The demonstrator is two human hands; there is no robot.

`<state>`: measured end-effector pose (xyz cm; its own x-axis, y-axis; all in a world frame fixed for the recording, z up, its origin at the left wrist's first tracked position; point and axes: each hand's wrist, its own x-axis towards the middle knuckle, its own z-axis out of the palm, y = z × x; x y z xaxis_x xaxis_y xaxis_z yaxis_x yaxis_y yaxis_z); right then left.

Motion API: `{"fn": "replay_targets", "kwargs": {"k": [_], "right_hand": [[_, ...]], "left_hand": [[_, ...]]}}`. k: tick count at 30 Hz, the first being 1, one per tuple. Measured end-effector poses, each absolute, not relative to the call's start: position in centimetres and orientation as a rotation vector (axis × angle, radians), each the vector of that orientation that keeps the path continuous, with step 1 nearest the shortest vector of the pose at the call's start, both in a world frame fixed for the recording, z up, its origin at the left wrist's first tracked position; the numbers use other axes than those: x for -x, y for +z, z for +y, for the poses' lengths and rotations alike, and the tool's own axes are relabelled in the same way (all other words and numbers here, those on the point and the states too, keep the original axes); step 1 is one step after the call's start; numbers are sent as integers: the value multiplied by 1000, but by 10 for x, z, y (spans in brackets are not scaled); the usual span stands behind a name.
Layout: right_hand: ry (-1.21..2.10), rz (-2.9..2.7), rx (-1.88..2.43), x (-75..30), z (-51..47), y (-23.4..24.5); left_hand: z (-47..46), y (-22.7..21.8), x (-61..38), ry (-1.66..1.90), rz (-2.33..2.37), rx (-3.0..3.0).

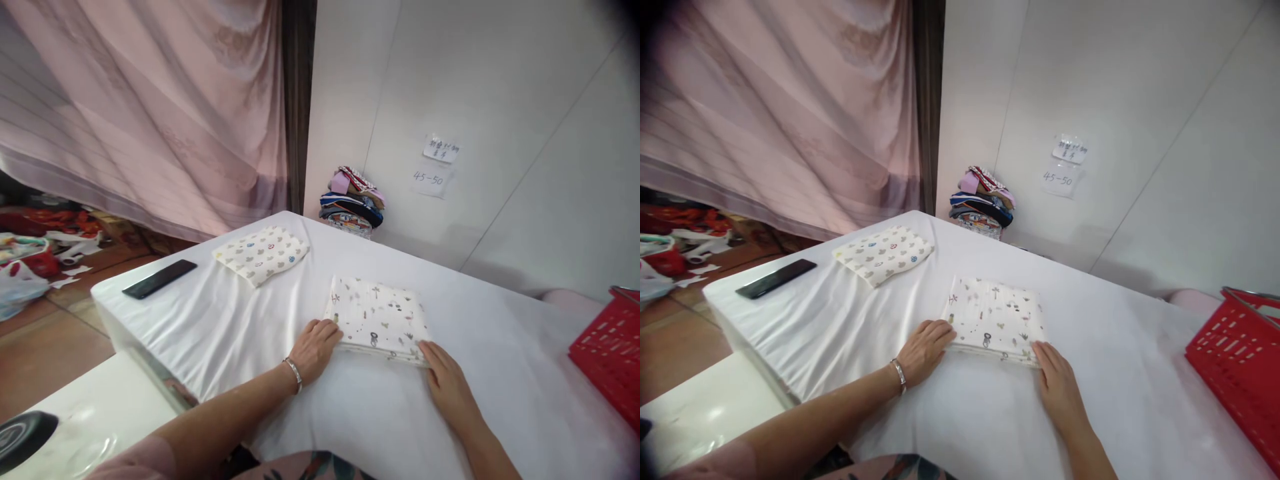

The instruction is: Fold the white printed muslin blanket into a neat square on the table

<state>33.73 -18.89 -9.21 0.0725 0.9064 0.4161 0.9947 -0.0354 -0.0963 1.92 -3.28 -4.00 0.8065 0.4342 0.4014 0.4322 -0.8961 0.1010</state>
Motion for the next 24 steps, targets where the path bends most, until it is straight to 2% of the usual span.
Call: {"fn": "replay_targets", "kwargs": {"k": [9, 13, 17, 24], "right_hand": [[-508, -1996, 1912, -327, -198, -77], [-490, -2111, 1875, -311, -226, -85], [-292, -2097, 1988, -305, -238, -82], [190, -1806, 2081, -277, -189, -26]], "left_hand": [[-17, -33, -19, 692, 729, -3009], [-18, -40, 0, 704, 658, -2940], [-24, -36, 10, 667, 590, -2825], [-24, -10, -22, 814, 567, -2715]]}}
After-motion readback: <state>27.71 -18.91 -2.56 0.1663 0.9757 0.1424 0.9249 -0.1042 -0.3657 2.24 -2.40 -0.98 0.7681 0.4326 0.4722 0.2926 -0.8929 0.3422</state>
